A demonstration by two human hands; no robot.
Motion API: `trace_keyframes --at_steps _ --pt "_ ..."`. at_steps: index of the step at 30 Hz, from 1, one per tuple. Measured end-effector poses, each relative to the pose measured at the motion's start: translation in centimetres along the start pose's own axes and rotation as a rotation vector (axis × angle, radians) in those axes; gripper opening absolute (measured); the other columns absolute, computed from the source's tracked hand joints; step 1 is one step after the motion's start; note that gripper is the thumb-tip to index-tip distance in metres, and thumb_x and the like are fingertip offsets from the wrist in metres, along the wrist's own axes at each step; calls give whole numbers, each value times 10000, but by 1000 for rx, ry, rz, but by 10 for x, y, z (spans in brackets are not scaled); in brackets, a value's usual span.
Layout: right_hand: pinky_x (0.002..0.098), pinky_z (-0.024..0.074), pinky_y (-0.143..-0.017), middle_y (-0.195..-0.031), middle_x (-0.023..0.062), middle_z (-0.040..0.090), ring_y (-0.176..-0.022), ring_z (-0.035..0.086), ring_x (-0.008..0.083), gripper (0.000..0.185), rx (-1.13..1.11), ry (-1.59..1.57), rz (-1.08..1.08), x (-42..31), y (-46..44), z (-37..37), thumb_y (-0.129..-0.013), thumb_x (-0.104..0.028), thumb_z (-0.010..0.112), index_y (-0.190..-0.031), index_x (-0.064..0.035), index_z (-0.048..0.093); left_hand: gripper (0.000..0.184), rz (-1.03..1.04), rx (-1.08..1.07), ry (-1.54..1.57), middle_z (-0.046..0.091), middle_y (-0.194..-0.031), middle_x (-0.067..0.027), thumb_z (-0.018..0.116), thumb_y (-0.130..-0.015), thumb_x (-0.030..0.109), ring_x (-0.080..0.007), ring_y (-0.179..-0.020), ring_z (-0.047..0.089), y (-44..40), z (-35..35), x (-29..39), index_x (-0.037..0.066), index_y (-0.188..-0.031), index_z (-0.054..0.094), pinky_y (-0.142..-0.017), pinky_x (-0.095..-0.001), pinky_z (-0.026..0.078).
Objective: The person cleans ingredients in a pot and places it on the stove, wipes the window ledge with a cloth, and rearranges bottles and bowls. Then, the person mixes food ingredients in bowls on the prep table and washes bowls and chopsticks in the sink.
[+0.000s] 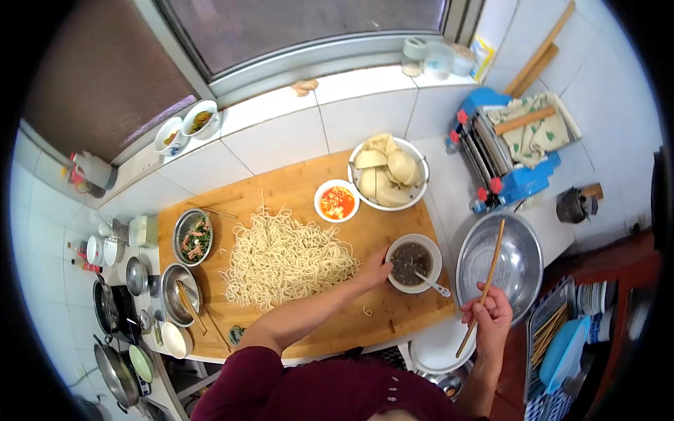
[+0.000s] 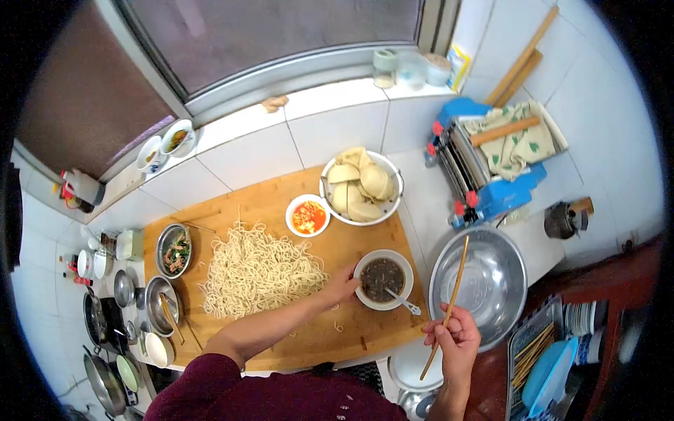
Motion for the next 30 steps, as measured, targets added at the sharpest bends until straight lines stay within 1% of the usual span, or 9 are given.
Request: trace_keyframes --at_steps 5,8,14,16,18,23,27,28,30 --pt "221 451 -520 -749 108 644 -558 563 115 326 18 -26 -23 -6 1 -2 -825 22 545 -1147 19 497 450 17 46 30 544 -1092 -135 381 -865 24 -210 -827 619 19 -28 22 16 -1315 366 -618 -313 589" --pt "219 440 -518 -748 106 644 -554 555 113 327 -21 -62 -46 -10 -3 2 -823 24 543 -1147 20 493 429 -76 85 312 544 -1091 -210 345 -858 6 -288 -870 639 47 -57 82 -69 -1280 358 -672 -347 604" --pt "218 441 -547 -758 114 647 -579 560 107 327 -76 -56 -75 -20 -11 18 -818 36 526 -1142 20 490 401 -24 274 282 516 -1152 -239 360 -873 25 -316 -899 636 70 -163 157 -84 -1260 358 -673 -337 608" --pt "218 442 -553 -761 116 648 -586 563 105 328 -79 -41 -77 -22 -13 22 -815 41 520 -1141 19 489 407 71 392 268 534 -1115 -244 369 -870 26 -313 -880 640 79 -199 186 -128 -1244 328 -659 -334 609" --pt "218 445 -562 -758 113 647 -587 565 106 327 -83 -39 -78 -21 -16 24 -813 47 514 -1138 20 490 375 96 558 310 553 -1071 -209 387 -862 18 -305 -861 634 76 -251 186 -98 -1218 375 -635 -350 610" --pt "217 452 -563 -754 106 645 -586 569 107 321 -73 -36 -53 -18 -22 24 -817 41 518 -1137 24 489 285 223 689 321 559 -1023 -213 375 -861 24 -306 -772 640 73 -334 208 -121 -1105 397 -621 -357 610" --pt "215 408 -507 -702 76 628 -528 542 104 307 -27 -25 -47 -12 -28 29 -811 10 511 -1117 7 503 255 264 844 326 558 -975 -230 374 -858 36 -316 -756 642 70 -365 220 -128 -1050 407 -621 -360 611" --pt "215 408 -507 -702 76 628 -528 542 104 307 -30 -22 -49 -12 -29 31 -811 10 511 -1117 7 503 312 254 837 320 549 -1002 -242 365 -822 -3 -330 -819 629 67 -371 220 -162 -1089 391 -648 -388 612" --pt "217 413 -505 -701 73 630 -528 546 107 305 -34 -26 -33 -12 -32 35 -810 10 509 -1116 5 506 297 258 839 369 555 -985 -240 367 -840 18 -317 -782 637 60 -379 217 -153 -1080 397 -631 -365 612"
Point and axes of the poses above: each hand's wrist, its own y-axis away from the middle knuckle, its own z-axis out of the palm, x = y × z, the point moved 7 cm from there along -y, towards the middle knuckle
